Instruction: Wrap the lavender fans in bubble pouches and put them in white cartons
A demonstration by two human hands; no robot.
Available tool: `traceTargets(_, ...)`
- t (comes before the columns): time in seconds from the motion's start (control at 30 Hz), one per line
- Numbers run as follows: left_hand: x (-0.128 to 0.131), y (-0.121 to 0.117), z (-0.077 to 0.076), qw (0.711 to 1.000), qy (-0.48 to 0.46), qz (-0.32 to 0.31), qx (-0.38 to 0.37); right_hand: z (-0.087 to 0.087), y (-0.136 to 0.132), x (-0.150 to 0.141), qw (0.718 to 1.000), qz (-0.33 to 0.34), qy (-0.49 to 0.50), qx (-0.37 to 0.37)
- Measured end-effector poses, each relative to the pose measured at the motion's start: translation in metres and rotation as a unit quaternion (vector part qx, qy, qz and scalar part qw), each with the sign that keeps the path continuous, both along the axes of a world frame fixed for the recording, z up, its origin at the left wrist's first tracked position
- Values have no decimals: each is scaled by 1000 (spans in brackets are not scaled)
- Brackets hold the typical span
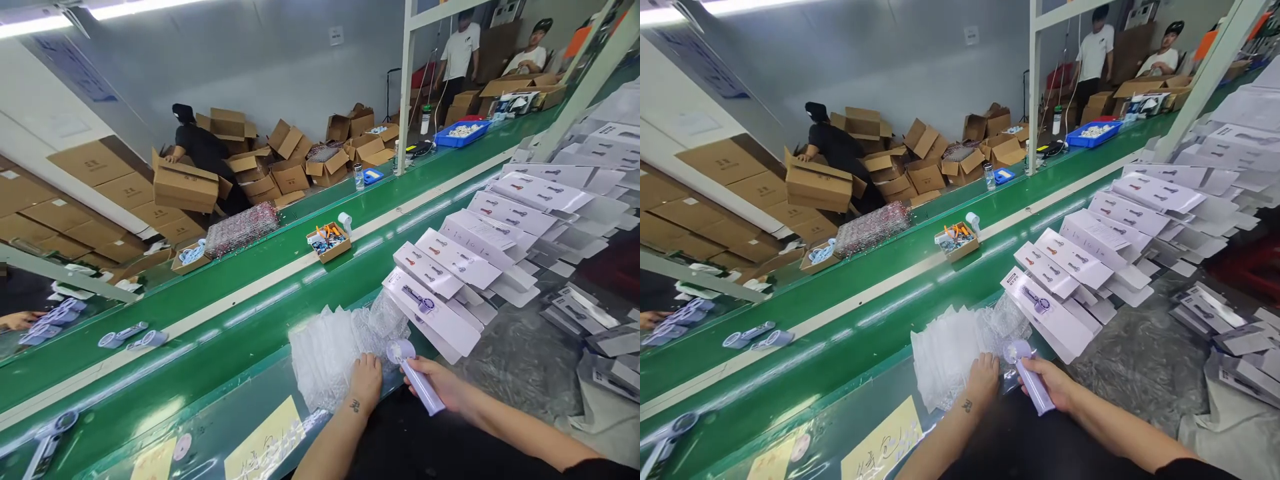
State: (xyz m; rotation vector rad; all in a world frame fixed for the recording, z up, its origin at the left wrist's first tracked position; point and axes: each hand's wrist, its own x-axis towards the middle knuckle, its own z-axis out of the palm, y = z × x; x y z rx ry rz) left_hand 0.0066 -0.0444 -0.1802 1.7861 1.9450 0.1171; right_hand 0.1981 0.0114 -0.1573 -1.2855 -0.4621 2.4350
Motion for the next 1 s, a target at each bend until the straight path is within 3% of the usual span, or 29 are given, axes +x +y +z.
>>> traceTargets(0.1, -1, 15, -5, 999, 4, 27, -25, -3, 3, 13, 1000, -9, -4, -22)
traceTargets(0.17, -10, 24, 2, 997, 5, 70, -21, -4, 5, 16, 1000, 0, 8, -27)
traceTargets(0.33, -37, 40, 42, 979, -15, 204, 26, 4, 6, 15, 994, 21, 103, -22)
traceTargets(0.47, -18, 28, 68, 955, -138, 250, 78, 27, 12, 2, 970, 107, 214, 41)
traceTargets(0.6, 6, 1, 71, 884, -373, 262, 108, 46, 21, -10, 954, 178, 217, 104)
traceTargets(0.73, 7, -16, 66, 782, -452, 414, 113, 45, 19, -7, 966, 187, 119, 137)
traceTargets(0.77, 7, -17, 66, 781, -438, 423, 136, 43, 15, -6, 966, 196, 93, 139)
traceTargets(0.8, 8, -17, 68, 799, -408, 408, 170, 41, 12, -5, 965, 209, 71, 143)
traceTargets(0.9, 13, -17, 77, 887, -262, 276, 263, 40, 3, -7, 958, 231, 42, 164)
traceTargets(1.0, 15, -27, 82, 932, -115, 154, 307, 46, 1, -10, 963, 197, 30, 179)
